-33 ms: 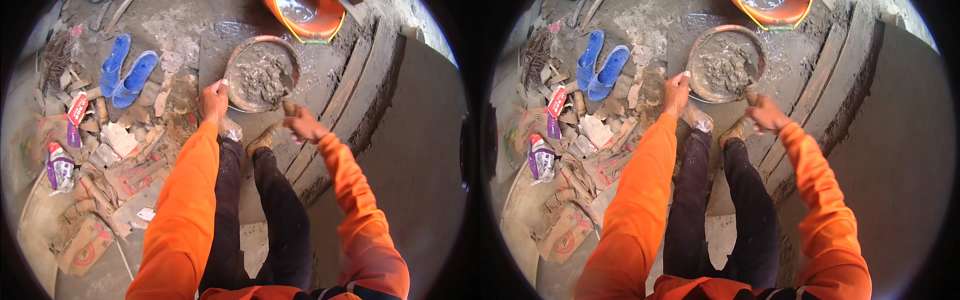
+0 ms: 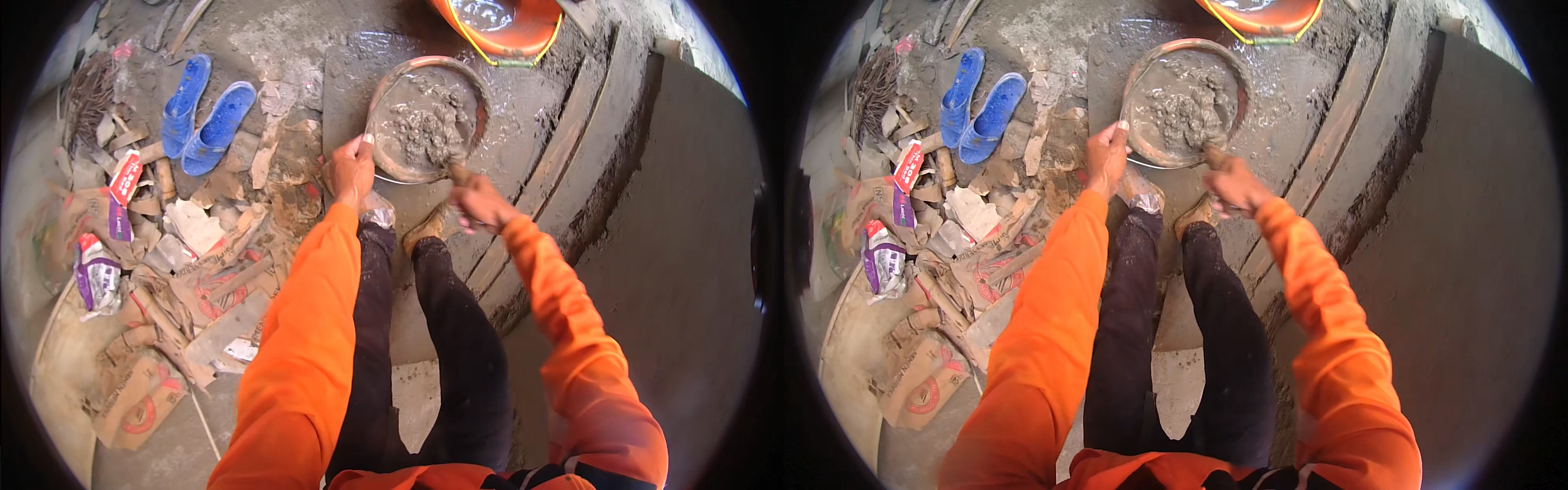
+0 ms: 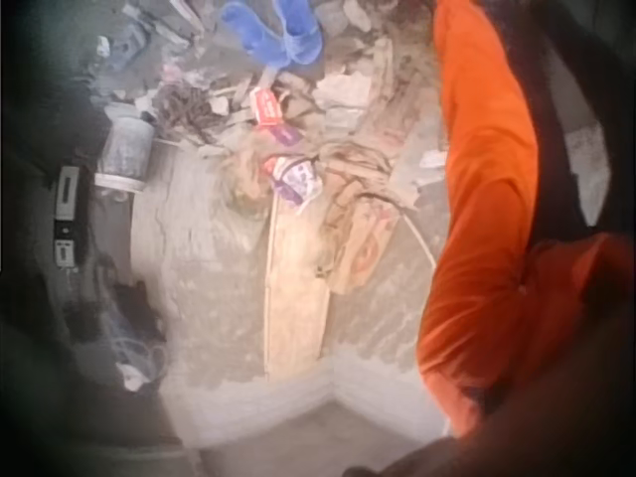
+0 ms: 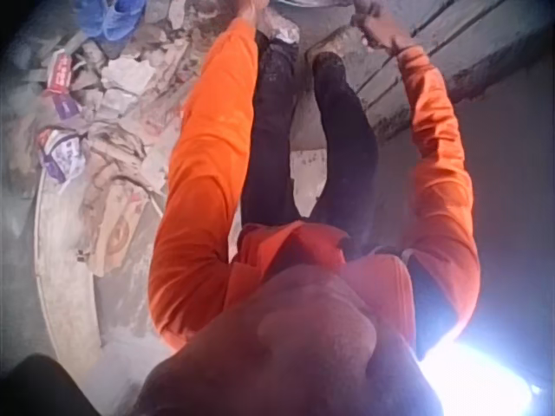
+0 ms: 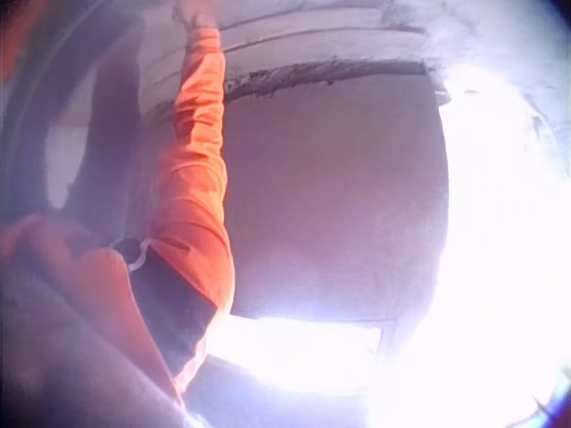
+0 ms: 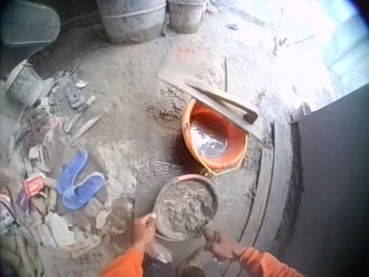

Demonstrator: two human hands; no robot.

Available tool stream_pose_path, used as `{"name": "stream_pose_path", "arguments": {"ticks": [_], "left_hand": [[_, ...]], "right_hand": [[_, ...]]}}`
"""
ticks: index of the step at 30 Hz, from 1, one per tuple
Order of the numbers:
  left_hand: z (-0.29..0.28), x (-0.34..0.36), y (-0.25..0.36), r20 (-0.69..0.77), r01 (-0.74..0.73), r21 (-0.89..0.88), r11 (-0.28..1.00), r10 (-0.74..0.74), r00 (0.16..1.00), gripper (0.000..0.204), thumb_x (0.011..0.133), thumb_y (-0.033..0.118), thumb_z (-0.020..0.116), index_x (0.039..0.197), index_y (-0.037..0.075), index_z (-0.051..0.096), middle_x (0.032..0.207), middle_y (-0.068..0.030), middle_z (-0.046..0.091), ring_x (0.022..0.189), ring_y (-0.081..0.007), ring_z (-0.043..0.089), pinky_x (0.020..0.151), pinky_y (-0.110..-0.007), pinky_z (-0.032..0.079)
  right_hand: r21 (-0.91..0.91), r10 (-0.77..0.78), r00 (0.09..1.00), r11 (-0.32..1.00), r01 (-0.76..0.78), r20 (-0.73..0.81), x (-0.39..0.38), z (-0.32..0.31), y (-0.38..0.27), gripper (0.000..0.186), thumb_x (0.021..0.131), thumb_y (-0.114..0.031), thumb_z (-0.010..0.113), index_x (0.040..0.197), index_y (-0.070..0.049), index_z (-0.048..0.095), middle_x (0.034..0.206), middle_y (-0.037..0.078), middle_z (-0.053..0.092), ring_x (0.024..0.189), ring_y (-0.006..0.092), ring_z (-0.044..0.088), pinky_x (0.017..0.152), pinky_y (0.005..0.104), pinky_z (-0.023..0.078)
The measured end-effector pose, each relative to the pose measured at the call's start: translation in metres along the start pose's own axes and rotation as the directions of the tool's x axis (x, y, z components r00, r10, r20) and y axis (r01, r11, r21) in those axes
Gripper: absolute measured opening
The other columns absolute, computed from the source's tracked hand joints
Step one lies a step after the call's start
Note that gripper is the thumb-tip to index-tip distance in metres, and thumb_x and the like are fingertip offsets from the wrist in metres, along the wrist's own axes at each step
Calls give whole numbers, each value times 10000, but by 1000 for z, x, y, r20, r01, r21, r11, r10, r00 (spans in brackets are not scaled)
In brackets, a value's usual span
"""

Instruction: The person applies cement mixture to a wall using a trowel and then uses a long wooden straightedge to level the wet plaster surface around a window frame.

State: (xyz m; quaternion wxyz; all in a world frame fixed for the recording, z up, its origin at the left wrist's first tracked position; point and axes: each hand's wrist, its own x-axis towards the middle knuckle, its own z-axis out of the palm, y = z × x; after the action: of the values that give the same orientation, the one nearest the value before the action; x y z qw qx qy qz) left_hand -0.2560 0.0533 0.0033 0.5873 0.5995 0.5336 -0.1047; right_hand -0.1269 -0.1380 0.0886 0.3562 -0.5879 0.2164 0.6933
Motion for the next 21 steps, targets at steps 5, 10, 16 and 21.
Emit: {"name": "stream_pose_path", "arguments": {"ticks": [5, 10, 16, 21], "left_hand": [[22, -48, -21, 126, 270, -341, 900, -241, 962, 407, 902, 283, 550, 1192, -2, 532, 838, -2, 576, 672, -85, 573, 557, -215, 414], [5, -44, -21, 92, 272, -386, 882, -257, 962, 425, 889, 277, 576, 1199, -8, 521, 868, -4, 571, 666, -90, 574, 590, -217, 428], [5, -17, 18, 34, 16, -149, 989, -11, 999, 341, 879, 240, 551, 1086, -23, 615, 864, -11, 636, 675, -82, 522, 665, -241, 441], [-24, 14, 13, -92, -67, 85, 994, 75, 993, 364, 861, 252, 573, 1100, -22, 602, 940, -41, 660, 823, -100, 563, 759, -252, 444]], "right_hand": [[881, -221, 893, 368, -297, 393, 37, 29, 22, 151, 810, -118, 502, 910, -6, 479, 635, 26, 463, 412, 86, 413, 356, 248, 400], [745, -149, 850, 572, -343, 505, -39, 4, -11, 185, 810, -167, 512, 939, -35, 498, 664, -1, 462, 470, 46, 436, 373, 209, 403], [-989, -330, 944, 130, 64, 18, -2, 11, -12, 345, 726, -55, 525, 1029, 106, 478, 919, 293, 595, 898, 384, 608, 774, 400, 507], [-957, -174, 977, -280, 73, 125, -54, 25, -86, 262, 744, -10, 461, 982, 85, 521, 869, 248, 604, 817, 317, 642, 684, 369, 533]]}}
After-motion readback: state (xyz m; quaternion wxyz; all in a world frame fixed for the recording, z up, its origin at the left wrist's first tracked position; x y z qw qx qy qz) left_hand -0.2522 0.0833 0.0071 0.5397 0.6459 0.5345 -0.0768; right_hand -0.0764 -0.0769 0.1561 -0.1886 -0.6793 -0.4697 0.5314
